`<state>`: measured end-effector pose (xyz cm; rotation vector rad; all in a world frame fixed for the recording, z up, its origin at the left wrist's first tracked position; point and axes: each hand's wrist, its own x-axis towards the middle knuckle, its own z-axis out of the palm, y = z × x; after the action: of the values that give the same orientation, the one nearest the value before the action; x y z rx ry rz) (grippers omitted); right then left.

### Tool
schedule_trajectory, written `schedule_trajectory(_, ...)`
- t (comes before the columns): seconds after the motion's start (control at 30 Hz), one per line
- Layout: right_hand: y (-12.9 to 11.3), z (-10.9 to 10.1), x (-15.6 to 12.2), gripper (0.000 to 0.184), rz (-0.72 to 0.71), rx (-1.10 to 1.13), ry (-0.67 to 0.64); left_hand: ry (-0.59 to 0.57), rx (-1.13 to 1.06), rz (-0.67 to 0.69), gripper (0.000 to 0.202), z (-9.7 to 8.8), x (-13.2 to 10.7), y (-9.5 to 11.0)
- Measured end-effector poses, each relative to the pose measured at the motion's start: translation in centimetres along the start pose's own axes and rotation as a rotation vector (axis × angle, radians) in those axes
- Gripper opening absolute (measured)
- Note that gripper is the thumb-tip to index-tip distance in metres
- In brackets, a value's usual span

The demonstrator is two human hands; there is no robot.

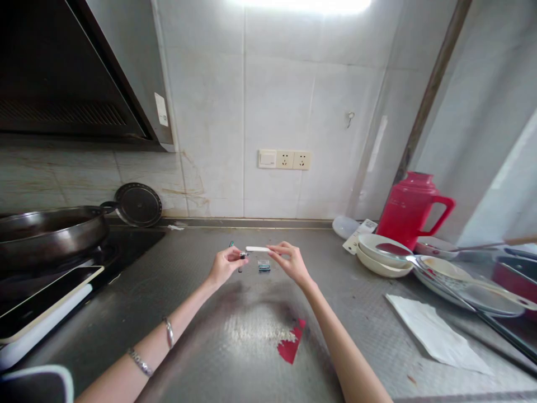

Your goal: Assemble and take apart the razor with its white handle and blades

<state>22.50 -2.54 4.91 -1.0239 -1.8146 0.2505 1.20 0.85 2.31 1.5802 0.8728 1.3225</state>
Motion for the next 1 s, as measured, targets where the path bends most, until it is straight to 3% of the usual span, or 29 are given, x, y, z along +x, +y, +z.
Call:
schedule_trajectory(0.27,-0.9,0.7,0.1,0.032,-0.013,0.040,-0.057,-0.016,-0.024,0.006,0.019,0.1,-0.1,0.2)
schedule_trajectory(0.5,1.5,0.5,-0.2,0.034,0.066,0.007,-0.035,-0.022,0.011,-0.003,0.019,0.1,-0.2,0.2)
schedule_trajectory(0.6,2.2,0.6,-0.3,0.036,0.094,0.020,0.036,-0.011,0.023,-0.001,0.019,0.1,-0.2,0.4)
schedule_trajectory(0.77,2.7,1.0,0.1,0.040,0.157,0.133,0.163,0.026,0.001,-0.016,0.023,0.2,-0.4,0.5)
schedule_trajectory(1.0,1.5,2.3,0.4,0.056,0.347,0.439,0.186,0.045,-0.040,-0.033,0.029,1.1,-0.8,0.4)
